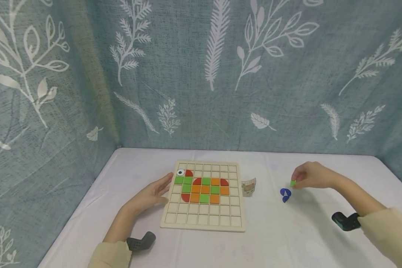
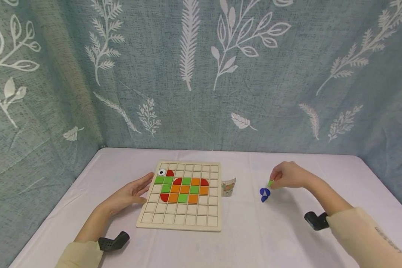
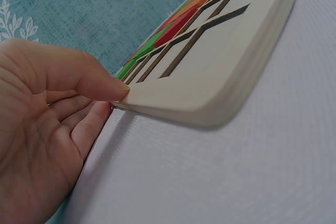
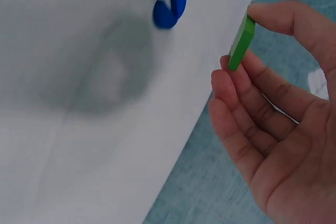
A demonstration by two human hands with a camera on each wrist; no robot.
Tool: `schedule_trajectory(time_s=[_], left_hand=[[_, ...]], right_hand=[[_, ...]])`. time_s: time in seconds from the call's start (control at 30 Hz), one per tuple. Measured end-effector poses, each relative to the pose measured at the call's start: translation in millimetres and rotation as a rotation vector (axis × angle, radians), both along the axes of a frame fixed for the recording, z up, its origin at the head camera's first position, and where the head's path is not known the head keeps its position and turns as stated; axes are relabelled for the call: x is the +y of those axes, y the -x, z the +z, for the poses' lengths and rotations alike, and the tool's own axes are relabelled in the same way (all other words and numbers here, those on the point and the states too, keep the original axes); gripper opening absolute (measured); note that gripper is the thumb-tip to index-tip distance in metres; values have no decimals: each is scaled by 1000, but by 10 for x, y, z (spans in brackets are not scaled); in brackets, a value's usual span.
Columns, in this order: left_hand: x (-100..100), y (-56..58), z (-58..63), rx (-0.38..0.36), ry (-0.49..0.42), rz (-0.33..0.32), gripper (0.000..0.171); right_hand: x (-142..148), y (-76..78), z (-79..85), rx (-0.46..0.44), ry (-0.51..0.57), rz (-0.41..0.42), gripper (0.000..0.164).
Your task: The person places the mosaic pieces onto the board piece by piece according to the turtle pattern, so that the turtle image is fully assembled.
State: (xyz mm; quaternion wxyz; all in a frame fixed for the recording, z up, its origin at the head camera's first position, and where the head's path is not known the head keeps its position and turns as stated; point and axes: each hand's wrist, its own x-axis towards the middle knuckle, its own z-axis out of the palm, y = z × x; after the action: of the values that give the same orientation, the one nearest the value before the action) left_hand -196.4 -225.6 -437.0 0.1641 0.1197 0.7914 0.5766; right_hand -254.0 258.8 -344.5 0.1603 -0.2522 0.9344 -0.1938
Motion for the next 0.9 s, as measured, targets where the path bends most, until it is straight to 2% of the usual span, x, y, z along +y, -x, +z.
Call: schedule_trajectory(time_s=[0.23, 0.57, 0.9], left_hand=[[-7, -19, 19, 9, -4, -10, 90], [-11, 1, 9, 18, 11, -13, 91], [-5, -9, 18, 10, 6, -3, 90]], right_hand=[[-330, -53, -17, 103, 82, 83, 15], [-831, -74, -111, 187, 147, 101, 16], [-1278, -150, -272, 172, 175, 148, 22]])
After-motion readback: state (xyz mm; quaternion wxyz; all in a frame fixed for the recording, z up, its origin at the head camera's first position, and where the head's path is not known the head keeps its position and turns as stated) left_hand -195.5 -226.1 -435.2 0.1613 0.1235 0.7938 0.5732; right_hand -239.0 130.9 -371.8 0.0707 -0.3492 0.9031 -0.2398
